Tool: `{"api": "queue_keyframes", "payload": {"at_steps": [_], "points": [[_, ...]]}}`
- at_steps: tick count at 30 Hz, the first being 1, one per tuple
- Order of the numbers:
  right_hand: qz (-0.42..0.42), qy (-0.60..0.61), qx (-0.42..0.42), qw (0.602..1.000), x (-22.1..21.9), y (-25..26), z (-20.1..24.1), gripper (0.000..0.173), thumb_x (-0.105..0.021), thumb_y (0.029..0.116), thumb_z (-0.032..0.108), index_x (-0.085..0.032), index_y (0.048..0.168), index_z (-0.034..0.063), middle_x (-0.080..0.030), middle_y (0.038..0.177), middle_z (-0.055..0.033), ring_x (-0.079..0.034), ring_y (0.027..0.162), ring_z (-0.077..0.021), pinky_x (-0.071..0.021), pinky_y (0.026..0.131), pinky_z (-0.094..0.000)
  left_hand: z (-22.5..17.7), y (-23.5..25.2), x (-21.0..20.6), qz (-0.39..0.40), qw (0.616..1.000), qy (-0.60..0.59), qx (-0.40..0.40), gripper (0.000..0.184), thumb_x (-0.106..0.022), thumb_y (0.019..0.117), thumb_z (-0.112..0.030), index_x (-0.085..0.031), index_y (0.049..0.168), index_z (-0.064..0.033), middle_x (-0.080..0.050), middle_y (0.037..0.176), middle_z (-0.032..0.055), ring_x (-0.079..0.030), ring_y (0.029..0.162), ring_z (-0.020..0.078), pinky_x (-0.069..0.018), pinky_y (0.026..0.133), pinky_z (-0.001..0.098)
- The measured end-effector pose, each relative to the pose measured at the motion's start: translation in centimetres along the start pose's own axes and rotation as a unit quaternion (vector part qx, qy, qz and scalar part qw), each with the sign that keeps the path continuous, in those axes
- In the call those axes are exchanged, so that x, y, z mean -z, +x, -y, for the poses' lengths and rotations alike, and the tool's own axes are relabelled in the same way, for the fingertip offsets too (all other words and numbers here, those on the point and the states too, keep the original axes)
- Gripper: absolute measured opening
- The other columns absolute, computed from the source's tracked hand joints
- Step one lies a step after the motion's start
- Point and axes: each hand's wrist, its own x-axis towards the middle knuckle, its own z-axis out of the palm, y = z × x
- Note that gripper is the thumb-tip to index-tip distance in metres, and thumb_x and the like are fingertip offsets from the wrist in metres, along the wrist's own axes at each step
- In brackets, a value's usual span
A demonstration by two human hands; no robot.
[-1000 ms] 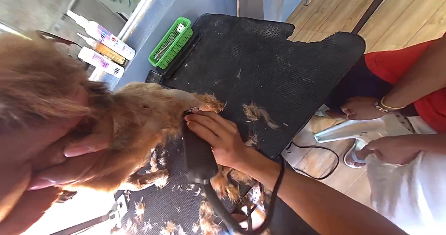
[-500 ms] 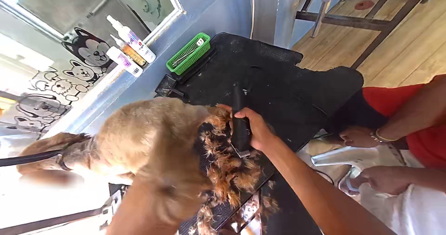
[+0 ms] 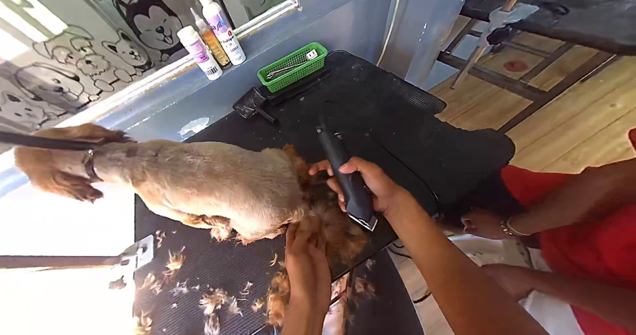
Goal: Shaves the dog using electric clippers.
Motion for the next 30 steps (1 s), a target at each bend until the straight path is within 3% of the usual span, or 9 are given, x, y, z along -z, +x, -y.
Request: {"api": "queue_keyframes", "payload": {"at_steps": [4, 7, 14, 16, 18, 22, 25, 27, 30], "points": [[-0.119, -0.007, 0.082, 0.99, -0.3, -3.8, 1.2, 0.034, -0.052, 0.093, 0.046, -0.07, 0.101, 0.0179, -0.064, 0.081, -0.0006, -0.056, 0.053, -0.0088, -0.0547, 0.048, -0.0293, 2.5, -0.6, -2.4, 0.16, 0.981, -0.093, 0.052, 0.04, -0.045, 0.0897, 0.009, -0.053, 0.128, 0.002, -0.065, 0.123, 0.0184, -0.065, 0.114, 0.0292, -0.0539, 0.101, 0.0482], [-0.121, -0.014, 0.169, 0.978, -0.9, -6.4, 2.7, 0.032, -0.052, 0.0935, 0.045, -0.068, 0.096, 0.0165, -0.067, 0.094, -0.004, -0.059, 0.054, -0.0105, -0.0532, 0.044, -0.0285, 7.4, 1.0, -4.5, 0.363, 0.906, 0.147, -0.158, 0.057, -0.053, 0.09, 0.008, -0.05, 0.146, 0.0017, -0.054, 0.148, 0.0146, -0.05, 0.138, 0.0239, -0.0432, 0.116, 0.0442], [-0.117, 0.009, 0.197, 0.973, -4.1, -10.2, 4.9, 0.031, -0.052, 0.0967, 0.04, -0.066, 0.095, 0.0122, -0.065, 0.091, -0.0076, -0.063, 0.055, -0.0153, -0.0566, 0.043, -0.0315, 7.3, 5.3, -6.3, 0.194, 0.594, 0.705, -0.336, 0.059, -0.049, 0.1048, -0.047, -0.045, 0.156, -0.017, -0.03, 0.168, 0.0047, -0.017, 0.158, 0.0286, -0.0084, 0.126, 0.0616], [-0.114, 0.012, 0.18, 0.977, -4.5, -10.1, 4.6, 0.032, -0.054, 0.0953, 0.041, -0.066, 0.095, 0.0117, -0.066, 0.09, -0.0079, -0.064, 0.054, -0.0159, -0.0573, 0.043, -0.033, 4.4, 3.4, -1.1, 0.163, 0.567, 0.741, -0.322, 0.064, -0.041, 0.1053, -0.055, -0.037, 0.16, -0.0218, -0.028, 0.169, -0.0032, -0.018, 0.158, 0.0197, -0.0136, 0.128, 0.0556], [-0.091, 0.029, 0.162, 0.982, -4.6, -9.9, 3.9, 0.034, -0.061, 0.0928, 0.043, -0.067, 0.096, 0.0105, -0.066, 0.091, -0.0085, -0.065, 0.056, -0.017, -0.0589, 0.045, -0.0349, 0.5, 0.4, 6.3, 0.084, 0.533, 0.773, -0.334, 0.062, -0.04, 0.1035, -0.061, -0.05, 0.153, -0.0249, -0.055, 0.152, 0.0009, -0.051, 0.141, 0.0238, -0.0393, 0.115, 0.0606], [-0.052, 0.094, 0.112, 0.988, -4.4, -9.9, 1.4, 0.035, -0.068, 0.0899, 0.041, -0.068, 0.101, 0.008, -0.067, 0.098, -0.0124, -0.068, 0.061, -0.0206, -0.0611, 0.05, -0.0381, -9.0, -4.6, 23.9, -0.098, 0.516, 0.808, -0.267, 0.069, -0.037, 0.1024, -0.06, -0.041, 0.158, -0.0196, -0.039, 0.164, 0.0066, -0.031, 0.153, 0.0312, -0.0247, 0.123, 0.0613], [-0.022, 0.108, 0.097, 0.989, -4.6, -8.6, -0.6, 0.033, -0.066, 0.0912, 0.038, -0.07, 0.105, 0.0089, -0.067, 0.124, -0.0182, -0.069, 0.061, -0.0215, -0.0602, 0.049, -0.0364, -14.8, -7.1, 34.7, -0.307, 0.545, 0.737, -0.255, 0.072, -0.049, 0.1021, -0.048, -0.039, 0.156, -0.0012, -0.029, 0.162, 0.0305, -0.025, 0.15, 0.0527, -0.0221, 0.12, 0.0684], [0.004, 0.096, 0.082, 0.992, -4.5, -6.1, -0.9, 0.033, -0.066, 0.0902, 0.04, -0.07, 0.103, 0.0101, -0.063, 0.137, -0.018, -0.069, 0.059, -0.019, -0.0584, 0.048, -0.0332, -17.3, -8.6, 36.6, -0.363, 0.554, 0.683, -0.308, 0.063, -0.062, 0.0963, -0.026, -0.044, 0.146, 0.0085, -0.032, 0.154, 0.0402, -0.033, 0.142, 0.06, -0.0287, 0.116, 0.0684], [0.02, 0.02, 0.041, 0.999, -4.1, -0.9, 0.4, 0.029, -0.058, 0.09, 0.043, -0.067, 0.093, 0.0157, -0.058, 0.146, -0.0123, -0.065, 0.055, -0.0126, -0.0521, 0.043, -0.0265, -16.2, -9.6, 32.2, -0.276, 0.619, 0.631, -0.377, 0.041, -0.058, 0.0994, -0.013, -0.053, 0.131, 0.013, -0.06, 0.125, 0.0327, -0.067, 0.106, 0.0369, -0.058, 0.089, 0.0484]]}}
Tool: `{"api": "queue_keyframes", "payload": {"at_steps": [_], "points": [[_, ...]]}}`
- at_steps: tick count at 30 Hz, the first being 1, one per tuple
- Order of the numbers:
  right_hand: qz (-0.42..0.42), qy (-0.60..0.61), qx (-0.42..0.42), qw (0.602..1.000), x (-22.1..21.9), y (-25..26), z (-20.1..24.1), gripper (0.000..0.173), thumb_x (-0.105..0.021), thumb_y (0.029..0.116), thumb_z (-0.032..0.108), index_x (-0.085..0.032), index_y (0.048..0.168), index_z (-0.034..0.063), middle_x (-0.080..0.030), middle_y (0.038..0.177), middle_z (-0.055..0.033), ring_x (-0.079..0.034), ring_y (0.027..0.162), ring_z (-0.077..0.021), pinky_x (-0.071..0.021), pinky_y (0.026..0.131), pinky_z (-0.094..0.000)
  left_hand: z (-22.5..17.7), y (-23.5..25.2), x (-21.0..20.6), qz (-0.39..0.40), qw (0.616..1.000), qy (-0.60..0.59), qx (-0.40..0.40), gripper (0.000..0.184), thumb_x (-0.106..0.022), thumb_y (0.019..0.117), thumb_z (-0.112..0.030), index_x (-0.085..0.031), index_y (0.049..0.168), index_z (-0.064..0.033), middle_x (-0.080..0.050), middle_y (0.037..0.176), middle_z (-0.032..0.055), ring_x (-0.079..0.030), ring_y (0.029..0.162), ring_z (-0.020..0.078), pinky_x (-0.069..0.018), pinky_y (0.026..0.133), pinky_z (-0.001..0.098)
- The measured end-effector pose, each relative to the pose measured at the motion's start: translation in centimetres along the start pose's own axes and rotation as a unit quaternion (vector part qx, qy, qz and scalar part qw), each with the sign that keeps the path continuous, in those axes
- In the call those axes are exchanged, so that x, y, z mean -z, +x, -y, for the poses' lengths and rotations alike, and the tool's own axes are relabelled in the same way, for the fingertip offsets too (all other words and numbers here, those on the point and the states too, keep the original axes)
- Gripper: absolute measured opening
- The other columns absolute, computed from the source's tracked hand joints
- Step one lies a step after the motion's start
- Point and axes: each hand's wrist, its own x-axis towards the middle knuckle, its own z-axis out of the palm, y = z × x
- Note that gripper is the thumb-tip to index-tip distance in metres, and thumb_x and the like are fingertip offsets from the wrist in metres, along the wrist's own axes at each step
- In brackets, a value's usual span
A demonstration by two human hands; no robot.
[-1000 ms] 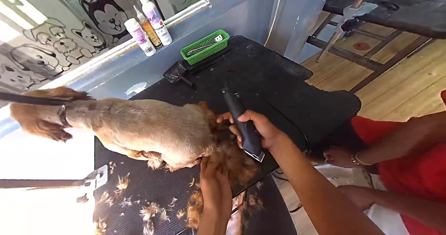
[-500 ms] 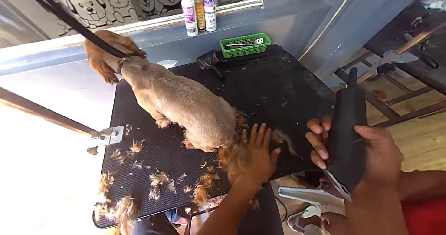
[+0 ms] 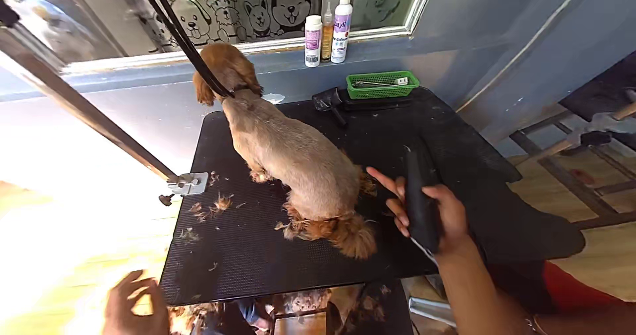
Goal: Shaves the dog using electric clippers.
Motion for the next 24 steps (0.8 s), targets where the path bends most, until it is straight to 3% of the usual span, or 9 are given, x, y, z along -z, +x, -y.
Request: {"api": "queue_keyframes", "payload": {"at_steps": [3, 5, 8, 11, 15, 17, 19, 21, 24], "points": [[0.054, -0.056, -0.069, 0.995, 2.5, 6.4, 0.8, 0.035, -0.045, 0.0952, 0.044, -0.064, 0.1, 0.0156, -0.06, 0.144, -0.011, -0.064, 0.057, -0.0122, -0.0523, 0.044, -0.027, -9.6, -3.0, -3.1, 0.18, 0.949, -0.258, 0.012, 0.025, -0.06, 0.1002, -0.011, -0.065, 0.119, 0.0032, -0.073, 0.107, 0.0129, -0.072, 0.093, 0.0189, -0.0623, 0.082, 0.0385], [0.048, -0.092, -0.12, 0.987, 3.5, 10.1, 1.0, 0.036, -0.048, 0.0918, 0.046, -0.066, 0.097, 0.0158, -0.071, 0.095, -0.006, -0.062, 0.051, -0.0134, -0.0552, 0.043, -0.0313, -17.0, -5.8, -5.7, 0.305, 0.808, -0.496, 0.09, 0.019, -0.056, 0.1017, -0.003, -0.065, 0.117, 0.0038, -0.075, 0.103, 0.0118, -0.074, 0.09, 0.0217, -0.0638, 0.083, 0.0409], [0.039, -0.177, -0.239, 0.954, 3.8, 13.0, 1.4, 0.037, -0.043, 0.094, 0.048, -0.064, 0.092, 0.0169, -0.063, 0.064, -0.0036, -0.062, 0.049, -0.0152, -0.0568, 0.046, -0.0351, -25.6, -9.9, -9.6, 0.424, 0.576, -0.681, 0.155, 0.036, -0.046, 0.1024, -0.002, -0.051, 0.136, 0.0094, -0.069, 0.122, 0.0201, -0.071, 0.107, 0.0311, -0.0588, 0.094, 0.049], [0.024, -0.253, -0.333, 0.908, 2.2, 13.4, 1.5, 0.042, -0.04, 0.0961, 0.049, -0.06, 0.084, 0.014, -0.062, 0.06, -0.0056, -0.063, 0.049, -0.0174, -0.0571, 0.047, -0.0362, -30.4, -11.2, -14.5, 0.397, 0.497, -0.734, 0.239, 0.062, -0.044, 0.0941, 0.006, -0.028, 0.154, 0.0066, -0.053, 0.147, 0.0218, -0.063, 0.123, 0.0307, -0.0517, 0.105, 0.0471], [0.063, -0.237, -0.364, 0.899, 0.6, 10.1, 1.4, 0.041, -0.046, 0.0911, 0.05, -0.063, 0.085, 0.0135, -0.062, 0.062, -0.0059, -0.063, 0.048, -0.0167, -0.0569, 0.046, -0.0345, -32.6, -9.5, -19.1, 0.27, 0.515, -0.746, 0.327, 0.059, -0.04, 0.0949, 0.002, -0.031, 0.153, 0.0027, -0.039, 0.159, 0.0178, -0.056, 0.132, 0.0246, -0.0478, 0.108, 0.0417], [0.082, -0.235, -0.371, 0.895, 0.0, 7.7, 0.4, 0.036, -0.046, 0.0905, 0.048, -0.063, 0.09, 0.0157, -0.062, 0.064, -0.0039, -0.062, 0.049, -0.0155, -0.0573, 0.048, -0.0344, -32.5, -8.0, -19.1, 0.222, 0.561, -0.72, 0.343, 0.05, -0.049, 0.0969, -0.001, -0.042, 0.145, 0.0075, -0.054, 0.142, 0.0189, -0.06, 0.122, 0.0226, -0.0485, 0.106, 0.04], [0.093, -0.2, -0.371, 0.902, -0.2, 5.6, -1.1, 0.034, -0.055, 0.0871, 0.049, -0.063, 0.094, 0.0168, -0.063, 0.067, -0.0034, -0.064, 0.051, -0.0157, -0.0585, 0.05, -0.0359, -31.7, -6.8, -18.7, 0.181, 0.579, -0.717, 0.343, 0.025, -0.054, 0.0983, -0.004, -0.061, 0.119, 0.0086, -0.067, 0.115, 0.0179, -0.064, 0.11, 0.023, -0.0488, 0.105, 0.0395], [0.091, -0.154, -0.356, 0.917, -1.3, 3.9, -2.6, 0.035, -0.062, 0.083, 0.05, -0.065, 0.093, 0.0169, -0.066, 0.068, -0.004, -0.065, 0.052, -0.0153, -0.0589, 0.05, -0.0354, -30.3, -5.9, -18.3, 0.175, 0.602, -0.721, 0.297, 0.021, -0.055, 0.1021, -0.009, -0.068, 0.102, 0.0067, -0.07, 0.091, 0.0163, -0.067, 0.092, 0.023, -0.0536, 0.095, 0.0393], [0.104, -0.068, -0.296, 0.947, -2.9, 2.2, -4.7, 0.036, -0.066, 0.0823, 0.052, -0.069, 0.089, 0.0162, -0.066, 0.065, -0.0056, -0.065, 0.05, -0.0155, -0.0583, 0.048, -0.0342, -27.7, -5.1, -16.9, 0.204, 0.643, -0.709, 0.204, 0.029, -0.055, 0.1048, -0.018, -0.07, 0.098, 0.0054, -0.071, 0.086, 0.016, -0.07, 0.086, 0.0227, -0.0567, 0.09, 0.0391]]}}
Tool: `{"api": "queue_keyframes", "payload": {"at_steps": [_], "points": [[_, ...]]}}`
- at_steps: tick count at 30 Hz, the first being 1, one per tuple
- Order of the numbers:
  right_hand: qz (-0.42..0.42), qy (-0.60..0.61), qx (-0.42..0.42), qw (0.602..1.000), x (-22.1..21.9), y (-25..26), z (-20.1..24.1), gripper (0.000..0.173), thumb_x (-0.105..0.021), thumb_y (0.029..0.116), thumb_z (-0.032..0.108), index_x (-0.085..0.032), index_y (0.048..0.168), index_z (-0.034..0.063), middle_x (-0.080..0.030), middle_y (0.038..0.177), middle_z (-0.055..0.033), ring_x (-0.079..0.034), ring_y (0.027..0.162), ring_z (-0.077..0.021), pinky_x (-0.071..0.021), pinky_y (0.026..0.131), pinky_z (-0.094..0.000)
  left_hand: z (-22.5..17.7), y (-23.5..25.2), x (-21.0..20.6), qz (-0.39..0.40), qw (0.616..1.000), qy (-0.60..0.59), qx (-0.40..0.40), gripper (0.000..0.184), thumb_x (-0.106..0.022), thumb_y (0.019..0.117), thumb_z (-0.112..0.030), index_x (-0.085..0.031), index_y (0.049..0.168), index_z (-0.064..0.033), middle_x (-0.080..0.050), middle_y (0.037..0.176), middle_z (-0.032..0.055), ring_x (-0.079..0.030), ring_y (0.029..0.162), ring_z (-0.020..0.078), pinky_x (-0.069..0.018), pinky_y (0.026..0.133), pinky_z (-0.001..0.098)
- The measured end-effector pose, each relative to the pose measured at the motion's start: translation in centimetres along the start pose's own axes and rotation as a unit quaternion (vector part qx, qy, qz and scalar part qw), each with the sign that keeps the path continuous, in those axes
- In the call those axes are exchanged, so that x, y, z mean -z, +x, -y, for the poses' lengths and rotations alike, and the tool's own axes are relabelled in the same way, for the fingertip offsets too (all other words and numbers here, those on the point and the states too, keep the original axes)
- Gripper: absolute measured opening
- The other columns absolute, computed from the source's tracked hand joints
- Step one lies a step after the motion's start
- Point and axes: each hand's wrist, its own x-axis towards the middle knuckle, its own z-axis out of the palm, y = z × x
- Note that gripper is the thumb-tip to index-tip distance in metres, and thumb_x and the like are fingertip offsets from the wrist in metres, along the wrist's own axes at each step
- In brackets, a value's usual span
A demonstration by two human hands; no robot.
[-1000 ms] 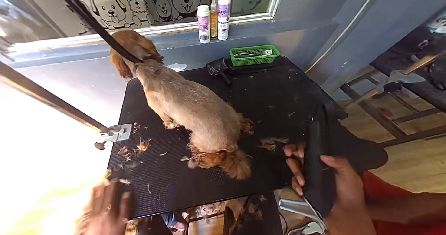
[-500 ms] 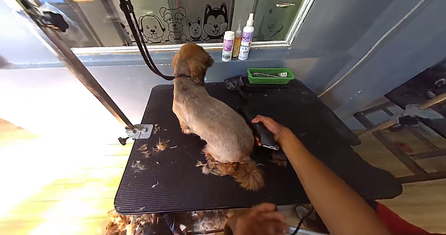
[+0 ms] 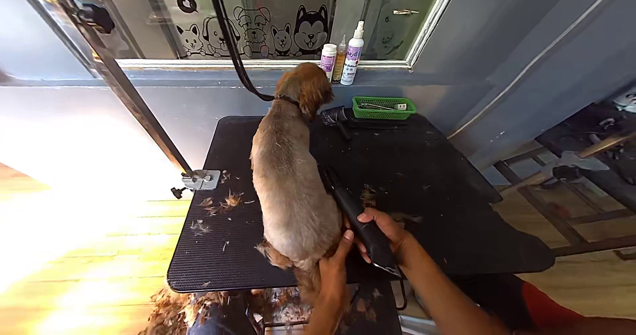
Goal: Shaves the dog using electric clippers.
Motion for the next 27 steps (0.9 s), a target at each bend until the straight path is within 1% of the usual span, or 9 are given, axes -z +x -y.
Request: {"api": "queue_keyframes", "payload": {"at_steps": [3, 6, 9, 12, 14, 17, 19, 22, 27], "points": [[0.094, 0.073, 0.081, 0.99, -1.5, 0.2, -0.9, 0.036, -0.067, 0.0881, 0.048, -0.07, 0.099, 0.0141, -0.067, 0.072, -0.0065, -0.068, 0.055, -0.0175, -0.0603, 0.051, -0.0357, -2.6, 0.0, 3.1, 0.032, 0.997, 0.058, -0.043, 0.021, -0.072, 0.0922, -0.02, -0.073, 0.102, -0.0005, -0.073, 0.094, 0.0081, -0.069, 0.095, 0.0145, -0.0553, 0.094, 0.0337], [0.138, 0.092, 0.139, 0.976, -4.0, 0.1, -0.8, 0.034, -0.067, 0.0912, 0.044, -0.068, 0.106, 0.013, -0.069, 0.083, -0.0082, -0.069, 0.06, -0.0196, -0.0619, 0.055, -0.0378, -5.4, -0.2, 5.5, 0.001, 0.995, 0.079, -0.063, 0.041, -0.088, 0.0758, -0.032, -0.072, 0.101, -0.0039, -0.074, 0.088, -0.0007, -0.07, 0.085, 0.0066, -0.0583, 0.083, 0.0277], [0.074, 0.11, 0.176, 0.975, -6.6, -0.6, -0.5, 0.032, -0.067, 0.093, 0.044, -0.068, 0.1, 0.0127, -0.069, 0.123, -0.0161, -0.071, 0.064, -0.0194, -0.0612, 0.056, -0.0354, -8.8, -0.1, 8.1, -0.024, 0.979, 0.171, -0.105, 0.055, -0.091, 0.0737, -0.037, -0.069, 0.11, -0.0014, -0.075, 0.096, 0.0011, -0.072, 0.094, 0.0079, -0.0597, 0.09, 0.0292], [-0.103, 0.156, 0.201, 0.962, -8.7, -1.5, -0.1, 0.043, -0.049, 0.1006, 0.049, -0.067, 0.097, 0.0099, -0.07, 0.11, -0.014, -0.066, 0.064, -0.016, -0.0595, 0.058, -0.0319, -12.5, 0.6, 11.0, -0.035, 0.939, 0.322, -0.116, 0.053, -0.09, 0.0737, -0.038, -0.071, 0.109, -0.0038, -0.076, 0.095, 0.0002, -0.073, 0.092, 0.0088, -0.0607, 0.089, 0.0305], [-0.189, 0.218, 0.224, 0.931, -9.3, -1.7, 0.0, 0.048, -0.046, 0.1035, 0.053, -0.065, 0.102, 0.0085, -0.068, 0.1, -0.0115, -0.068, 0.073, -0.0178, -0.0601, 0.065, -0.0331, -14.0, 1.0, 12.4, -0.036, 0.957, 0.255, -0.137, 0.07, -0.091, 0.0706, -0.045, -0.063, 0.118, -0.0017, -0.075, 0.1, 0.0045, -0.073, 0.094, 0.0136, -0.0618, 0.087, 0.0327], [-0.177, 0.306, 0.294, 0.888, -9.4, -1.9, -1.2, 0.047, -0.051, 0.1029, 0.051, -0.066, 0.108, 0.0059, -0.069, 0.098, -0.0125, -0.071, 0.089, -0.0229, -0.0626, 0.08, -0.0383, -15.2, 1.9, 14.0, 0.018, 0.993, 0.032, -0.115, 0.091, -0.082, 0.0704, -0.065, -0.059, 0.139, -0.0106, -0.065, 0.136, 0.0153, -0.063, 0.126, 0.0287, -0.056, 0.101, 0.0449], [-0.18, 0.328, 0.33, 0.867, -10.0, -2.1, -1.7, 0.038, -0.053, 0.104, 0.041, -0.065, 0.112, 0.0052, -0.071, 0.103, -0.0153, -0.073, 0.096, -0.0259, -0.0621, 0.086, -0.0428, -15.7, 2.3, 15.3, -0.023, 0.991, -0.057, -0.116, 0.088, -0.084, 0.0639, -0.068, -0.064, 0.129, -0.0134, -0.07, 0.125, 0.0155, -0.068, 0.117, 0.0296, -0.0581, 0.096, 0.0501], [-0.182, 0.345, 0.364, 0.846, -10.3, -2.8, -2.4, 0.022, -0.056, 0.1015, 0.02, -0.064, 0.112, 0.0025, -0.07, 0.108, -0.0202, -0.072, 0.101, -0.0307, -0.0603, 0.092, -0.0472, -16.6, 1.7, 16.2, -0.119, 0.982, -0.067, -0.128, 0.073, -0.09, 0.055, -0.065, -0.068, 0.11, -0.0228, -0.075, 0.099, 0.001, -0.073, 0.093, 0.0143, -0.0633, 0.079, 0.0398], [-0.091, 0.331, 0.391, 0.854, -10.7, -3.9, -4.0, 0.034, -0.06, 0.1026, 0.026, -0.065, 0.123, -0.0004, -0.067, 0.123, -0.0226, -0.065, 0.119, -0.037, -0.0514, 0.106, -0.0559, -18.1, 1.6, 17.9, 0.088, 0.987, -0.122, -0.057, 0.086, -0.08, 0.0672, -0.072, -0.062, 0.134, -0.0204, -0.067, 0.13, 0.0181, -0.066, 0.119, 0.0363, -0.0576, 0.095, 0.0544]]}}
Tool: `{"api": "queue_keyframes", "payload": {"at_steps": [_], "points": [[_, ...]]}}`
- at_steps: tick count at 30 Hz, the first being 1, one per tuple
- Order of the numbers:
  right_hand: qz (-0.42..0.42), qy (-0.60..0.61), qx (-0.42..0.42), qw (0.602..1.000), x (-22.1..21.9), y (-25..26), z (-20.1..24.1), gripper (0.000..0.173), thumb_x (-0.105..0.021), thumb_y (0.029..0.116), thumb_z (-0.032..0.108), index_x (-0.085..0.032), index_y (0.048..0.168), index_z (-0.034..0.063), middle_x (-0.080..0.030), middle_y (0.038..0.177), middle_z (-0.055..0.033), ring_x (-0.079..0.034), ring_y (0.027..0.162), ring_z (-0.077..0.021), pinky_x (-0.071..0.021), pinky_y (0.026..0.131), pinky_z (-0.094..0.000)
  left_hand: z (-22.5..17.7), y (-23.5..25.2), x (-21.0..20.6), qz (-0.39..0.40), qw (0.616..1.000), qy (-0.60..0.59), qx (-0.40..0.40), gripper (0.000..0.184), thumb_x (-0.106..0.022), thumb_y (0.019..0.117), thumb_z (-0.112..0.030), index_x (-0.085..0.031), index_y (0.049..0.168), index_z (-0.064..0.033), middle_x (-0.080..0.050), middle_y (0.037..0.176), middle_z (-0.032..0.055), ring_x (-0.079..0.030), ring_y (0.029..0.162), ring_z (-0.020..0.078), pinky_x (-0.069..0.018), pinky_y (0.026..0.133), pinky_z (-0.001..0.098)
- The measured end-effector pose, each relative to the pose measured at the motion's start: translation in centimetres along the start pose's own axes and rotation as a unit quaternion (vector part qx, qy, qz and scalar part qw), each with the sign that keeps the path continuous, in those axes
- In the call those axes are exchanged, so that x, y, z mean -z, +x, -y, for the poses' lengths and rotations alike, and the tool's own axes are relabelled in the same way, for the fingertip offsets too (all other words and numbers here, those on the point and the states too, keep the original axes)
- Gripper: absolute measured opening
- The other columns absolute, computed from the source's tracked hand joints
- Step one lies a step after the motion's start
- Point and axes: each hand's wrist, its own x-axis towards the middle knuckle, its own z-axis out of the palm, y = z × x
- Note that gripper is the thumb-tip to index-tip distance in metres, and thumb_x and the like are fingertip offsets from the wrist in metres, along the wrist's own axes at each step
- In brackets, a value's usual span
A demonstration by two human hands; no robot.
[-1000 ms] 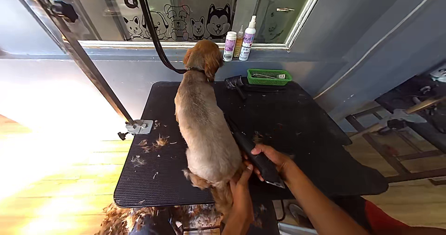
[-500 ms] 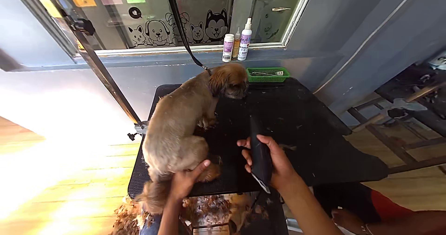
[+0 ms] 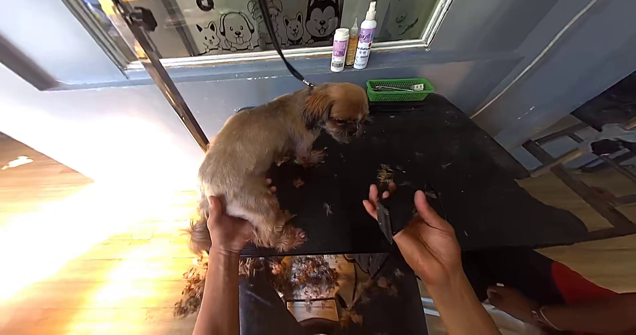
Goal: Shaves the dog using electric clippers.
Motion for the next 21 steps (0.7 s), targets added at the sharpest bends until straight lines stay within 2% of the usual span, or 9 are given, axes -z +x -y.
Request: {"api": "queue_keyframes", "payload": {"at_steps": [2, 4, 6, 9, 12, 14, 16, 18, 21], "points": [[0.036, -0.031, -0.015, 0.999, -0.6, -0.5, -0.4, 0.041, -0.063, 0.1009, 0.03, -0.064, 0.132, 0.0036, -0.066, 0.13, -0.0224, -0.063, 0.124, -0.0392, -0.0508, 0.106, -0.0599, -0.5, 0.2, 0.8, 0.037, 0.999, 0.009, 0.011, 0.09, -0.074, 0.0664, -0.079, -0.063, 0.135, -0.0207, -0.067, 0.131, 0.0174, -0.066, 0.12, 0.036, -0.0577, 0.095, 0.0533], [0.052, -0.124, -0.02, 0.991, -1.5, -1.1, -1.0, 0.049, -0.068, 0.0964, 0.034, -0.061, 0.139, 0.0119, -0.065, 0.134, -0.0177, -0.064, 0.125, -0.0353, -0.0535, 0.104, -0.056, -1.1, 0.3, 1.3, 0.064, 0.998, 0.025, 0.004, 0.091, -0.07, 0.0666, -0.084, -0.064, 0.133, -0.0225, -0.068, 0.129, 0.0134, -0.066, 0.119, 0.0322, -0.057, 0.096, 0.0522], [0.064, -0.221, 0.008, 0.973, -2.7, -1.3, -2.2, 0.05, -0.073, 0.0931, 0.036, -0.06, 0.137, 0.0151, -0.062, 0.139, -0.0152, -0.066, 0.12, -0.0328, -0.058, 0.098, -0.0512, -1.5, 0.5, 1.4, 0.069, 0.997, 0.034, 0.002, 0.087, -0.068, 0.0662, -0.086, -0.066, 0.128, -0.0251, -0.071, 0.124, 0.0086, -0.068, 0.115, 0.0269, -0.0585, 0.093, 0.0503], [0.117, -0.332, 0.083, 0.932, -5.1, -0.9, -4.7, 0.053, -0.077, 0.0914, 0.026, -0.055, 0.138, 0.0131, -0.056, 0.147, -0.0186, -0.066, 0.12, -0.0362, -0.0597, 0.095, -0.0509, -1.7, 0.6, 1.5, 0.111, 0.993, 0.02, 0.039, 0.094, -0.066, 0.0707, -0.085, -0.06, 0.138, -0.0194, -0.065, 0.133, 0.0173, -0.063, 0.122, 0.0358, -0.0549, 0.099, 0.0552], [0.188, -0.453, 0.153, 0.858, -7.7, 0.1, -7.3, 0.054, -0.081, 0.0891, 0.024, -0.053, 0.135, 0.0154, -0.066, 0.131, -0.0155, -0.068, 0.117, -0.0337, -0.0613, 0.095, -0.047, -1.6, 0.5, 1.9, 0.109, 0.993, 0.018, 0.044, 0.092, -0.066, 0.0723, -0.084, -0.06, 0.137, -0.0186, -0.066, 0.131, 0.0176, -0.064, 0.121, 0.0349, -0.0547, 0.099, 0.0541], [0.25, -0.524, 0.213, 0.786, -9.6, 0.8, -9.1, 0.052, -0.081, 0.089, 0.02, -0.052, 0.133, 0.0146, -0.07, 0.124, -0.0111, -0.07, 0.114, -0.0295, -0.0622, 0.095, -0.0409, -1.8, 0.2, 2.1, 0.111, 0.993, 0.013, 0.037, 0.084, -0.064, 0.0739, -0.083, -0.065, 0.132, -0.0234, -0.071, 0.125, 0.009, -0.068, 0.115, 0.0251, -0.0581, 0.095, 0.0474], [0.297, -0.572, 0.266, 0.717, -11.2, 1.5, -11.0, 0.057, -0.084, 0.0857, 0.015, -0.05, 0.132, 0.0118, -0.071, 0.123, -0.0098, -0.07, 0.114, -0.0291, -0.0627, 0.095, -0.0406, -2.1, 0.2, 2.4, 0.119, 0.992, 0.014, 0.033, 0.077, -0.06, 0.0753, -0.085, -0.069, 0.125, -0.0269, -0.074, 0.115, 0.0012, -0.071, 0.107, 0.016, -0.0606, 0.089, 0.04], [0.337, -0.596, 0.311, 0.659, -12.5, 2.4, -12.8, 0.06, -0.087, 0.0827, 0.015, -0.05, 0.13, 0.0078, -0.071, 0.122, -0.0097, -0.069, 0.114, -0.0288, -0.0609, 0.099, -0.0436, -2.6, 0.5, 2.8, 0.15, 0.988, 0.006, 0.042, 0.082, -0.057, 0.0761, -0.087, -0.065, 0.128, -0.0243, -0.072, 0.119, 0.0019, -0.069, 0.111, 0.0165, -0.0581, 0.094, 0.0402], [0.383, -0.63, 0.344, 0.581, -14.1, 3.8, -14.7, 0.061, -0.088, 0.0817, 0.017, -0.05, 0.128, 0.0046, -0.07, 0.122, -0.0089, -0.069, 0.116, -0.0246, -0.0584, 0.103, -0.0425, -2.9, 0.8, 2.6, 0.183, 0.982, 0.008, 0.05, 0.085, -0.046, 0.0822, -0.088, -0.059, 0.134, -0.021, -0.07, 0.123, 0.0031, -0.066, 0.116, 0.017, -0.0557, 0.098, 0.0404]]}}
